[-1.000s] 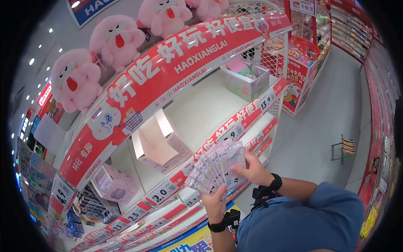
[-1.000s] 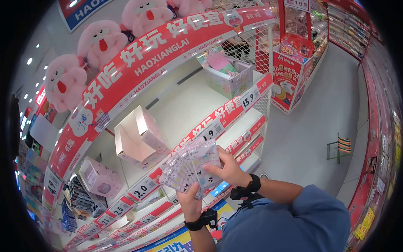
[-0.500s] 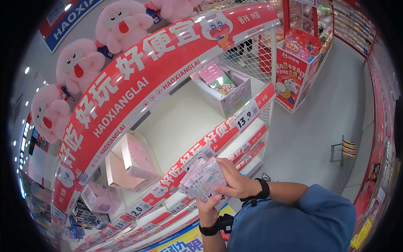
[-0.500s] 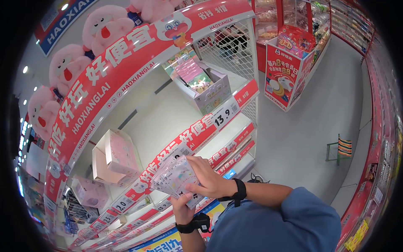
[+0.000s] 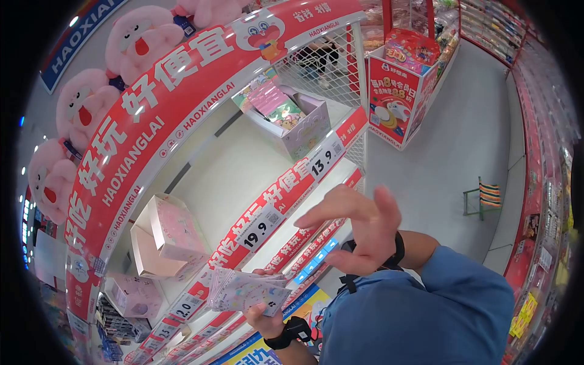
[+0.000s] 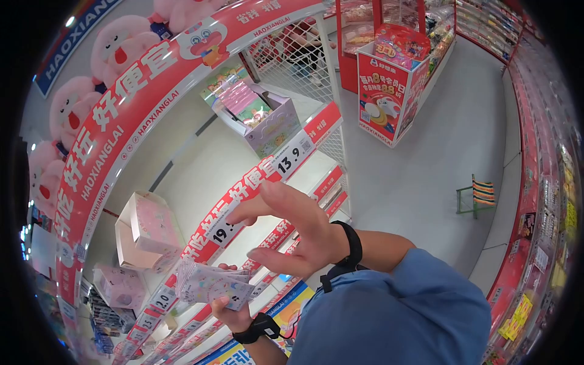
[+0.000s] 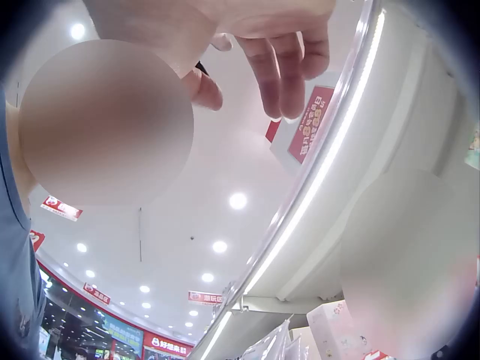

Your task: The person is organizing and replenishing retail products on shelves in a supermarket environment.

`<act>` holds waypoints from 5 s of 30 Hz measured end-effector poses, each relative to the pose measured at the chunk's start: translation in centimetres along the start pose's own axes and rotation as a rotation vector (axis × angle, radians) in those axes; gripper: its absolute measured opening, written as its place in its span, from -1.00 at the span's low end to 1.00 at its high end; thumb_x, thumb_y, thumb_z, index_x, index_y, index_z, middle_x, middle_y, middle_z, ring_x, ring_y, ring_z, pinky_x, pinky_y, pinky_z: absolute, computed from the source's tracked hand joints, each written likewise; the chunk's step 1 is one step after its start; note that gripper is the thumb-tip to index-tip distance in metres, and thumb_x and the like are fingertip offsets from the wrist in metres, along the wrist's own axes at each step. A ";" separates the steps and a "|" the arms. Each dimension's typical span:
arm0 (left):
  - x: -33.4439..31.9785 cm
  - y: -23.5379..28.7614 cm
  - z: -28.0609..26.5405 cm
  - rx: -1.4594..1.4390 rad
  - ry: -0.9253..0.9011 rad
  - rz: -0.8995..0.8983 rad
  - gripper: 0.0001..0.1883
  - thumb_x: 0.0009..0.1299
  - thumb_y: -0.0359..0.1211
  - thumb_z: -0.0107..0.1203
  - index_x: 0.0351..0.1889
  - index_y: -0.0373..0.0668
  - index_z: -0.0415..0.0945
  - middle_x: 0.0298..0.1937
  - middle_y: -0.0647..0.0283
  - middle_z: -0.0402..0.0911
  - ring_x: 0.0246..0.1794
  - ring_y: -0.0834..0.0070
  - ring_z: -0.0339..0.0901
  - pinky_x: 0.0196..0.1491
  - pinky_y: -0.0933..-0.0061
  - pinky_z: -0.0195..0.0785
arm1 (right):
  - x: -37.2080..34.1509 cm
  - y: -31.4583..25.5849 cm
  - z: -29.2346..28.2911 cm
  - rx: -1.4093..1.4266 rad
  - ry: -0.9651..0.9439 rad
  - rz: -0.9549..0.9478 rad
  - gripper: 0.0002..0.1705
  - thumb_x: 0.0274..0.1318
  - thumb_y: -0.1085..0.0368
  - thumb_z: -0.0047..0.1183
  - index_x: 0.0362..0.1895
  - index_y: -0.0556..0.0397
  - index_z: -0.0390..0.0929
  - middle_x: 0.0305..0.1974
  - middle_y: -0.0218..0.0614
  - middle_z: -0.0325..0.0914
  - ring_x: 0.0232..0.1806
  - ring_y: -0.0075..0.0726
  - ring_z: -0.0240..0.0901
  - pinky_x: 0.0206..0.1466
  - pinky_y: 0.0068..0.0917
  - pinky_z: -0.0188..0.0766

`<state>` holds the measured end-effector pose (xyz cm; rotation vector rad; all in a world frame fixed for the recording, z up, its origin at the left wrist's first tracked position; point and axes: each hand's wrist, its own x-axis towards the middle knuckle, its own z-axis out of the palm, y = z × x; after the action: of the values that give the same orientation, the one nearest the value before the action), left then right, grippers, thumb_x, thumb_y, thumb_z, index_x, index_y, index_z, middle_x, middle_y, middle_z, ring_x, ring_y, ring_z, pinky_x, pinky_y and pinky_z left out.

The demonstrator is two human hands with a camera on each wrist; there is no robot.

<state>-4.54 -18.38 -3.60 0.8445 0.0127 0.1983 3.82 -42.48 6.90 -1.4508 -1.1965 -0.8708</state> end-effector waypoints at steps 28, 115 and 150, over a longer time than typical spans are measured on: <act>0.6 -2.7 1.9 -0.098 -0.094 -0.133 -0.33 0.13 -0.43 0.22 0.22 -0.31 0.20 0.08 0.11 0.46 0.08 0.29 0.48 0.14 0.23 0.37 | -7.4 2.5 7.8 0.508 -0.115 0.854 -0.56 0.26 0.23 -0.02 0.13 0.26 0.41 -0.06 -0.14 0.49 -0.10 -0.43 0.45 -0.06 -0.50 0.38; 2.2 -3.2 1.8 0.252 0.131 0.001 -0.43 0.30 -0.51 0.06 0.27 -0.35 0.13 0.21 0.02 0.36 0.15 0.23 0.41 0.23 0.21 0.27 | -11.1 3.9 8.5 0.759 0.249 1.175 -0.62 0.30 0.23 -0.02 0.08 0.22 0.40 -0.07 -0.32 0.55 -0.09 -0.58 0.46 -0.02 -0.55 0.42; 1.7 -2.5 0.8 -0.184 0.030 -0.094 -0.45 0.35 -0.54 -0.07 0.31 -0.34 0.09 0.27 0.03 0.30 0.28 0.22 0.29 0.30 0.16 0.18 | -11.4 4.0 9.2 0.863 0.527 1.220 -0.63 0.30 0.29 -0.03 0.11 0.23 0.36 -0.02 -0.29 0.52 0.00 -0.52 0.43 0.09 -0.51 0.36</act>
<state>-2.41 -20.31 -4.84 0.6561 0.0616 0.1215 4.25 -36.13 -6.88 -0.8505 -0.0794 0.1556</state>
